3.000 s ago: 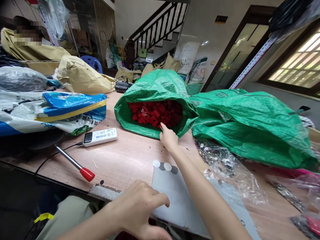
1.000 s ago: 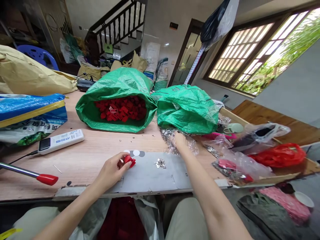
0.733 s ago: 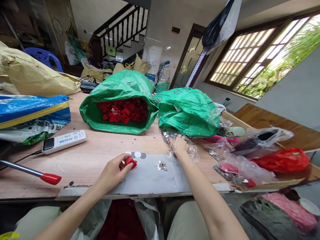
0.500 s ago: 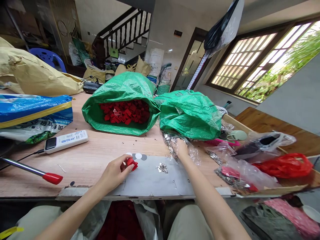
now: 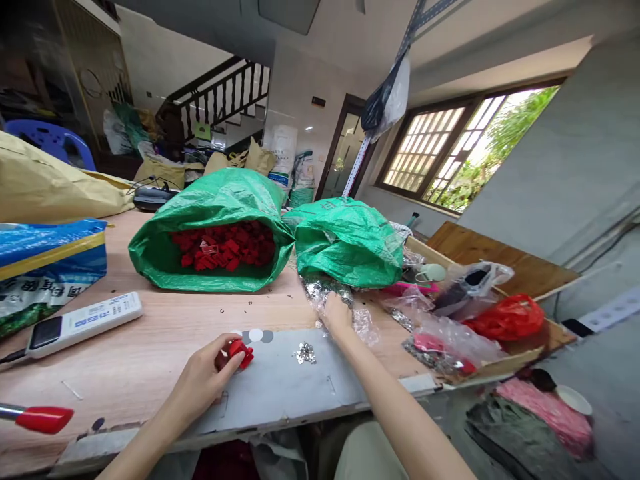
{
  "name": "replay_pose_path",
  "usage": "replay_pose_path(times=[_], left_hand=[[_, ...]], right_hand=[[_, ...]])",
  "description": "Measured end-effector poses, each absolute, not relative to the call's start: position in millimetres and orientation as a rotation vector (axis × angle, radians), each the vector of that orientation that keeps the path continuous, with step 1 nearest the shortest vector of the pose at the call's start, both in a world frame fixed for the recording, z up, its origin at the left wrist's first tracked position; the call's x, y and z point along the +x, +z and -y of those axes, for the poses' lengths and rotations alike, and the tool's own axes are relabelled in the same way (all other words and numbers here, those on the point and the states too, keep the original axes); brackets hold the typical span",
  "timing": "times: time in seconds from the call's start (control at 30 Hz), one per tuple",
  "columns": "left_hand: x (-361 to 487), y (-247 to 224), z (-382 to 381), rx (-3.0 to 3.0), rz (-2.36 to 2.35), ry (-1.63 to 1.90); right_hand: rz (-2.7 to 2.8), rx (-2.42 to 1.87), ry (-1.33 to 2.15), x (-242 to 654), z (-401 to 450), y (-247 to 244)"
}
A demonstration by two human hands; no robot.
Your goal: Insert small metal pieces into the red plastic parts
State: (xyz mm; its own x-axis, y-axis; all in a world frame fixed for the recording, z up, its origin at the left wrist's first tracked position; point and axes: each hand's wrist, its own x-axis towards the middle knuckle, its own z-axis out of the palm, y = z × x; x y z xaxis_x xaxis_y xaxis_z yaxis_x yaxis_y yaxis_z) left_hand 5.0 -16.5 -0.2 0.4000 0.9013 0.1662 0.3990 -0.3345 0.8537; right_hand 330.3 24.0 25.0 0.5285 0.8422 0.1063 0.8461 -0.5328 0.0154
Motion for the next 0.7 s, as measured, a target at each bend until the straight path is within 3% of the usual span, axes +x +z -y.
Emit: replay_pose_path(times=[0.7], left_hand=[[5, -3, 15, 1.951, -1.122, 0.848]], right_hand=[[1.401, -2.696, -0.152, 331, -10, 28]])
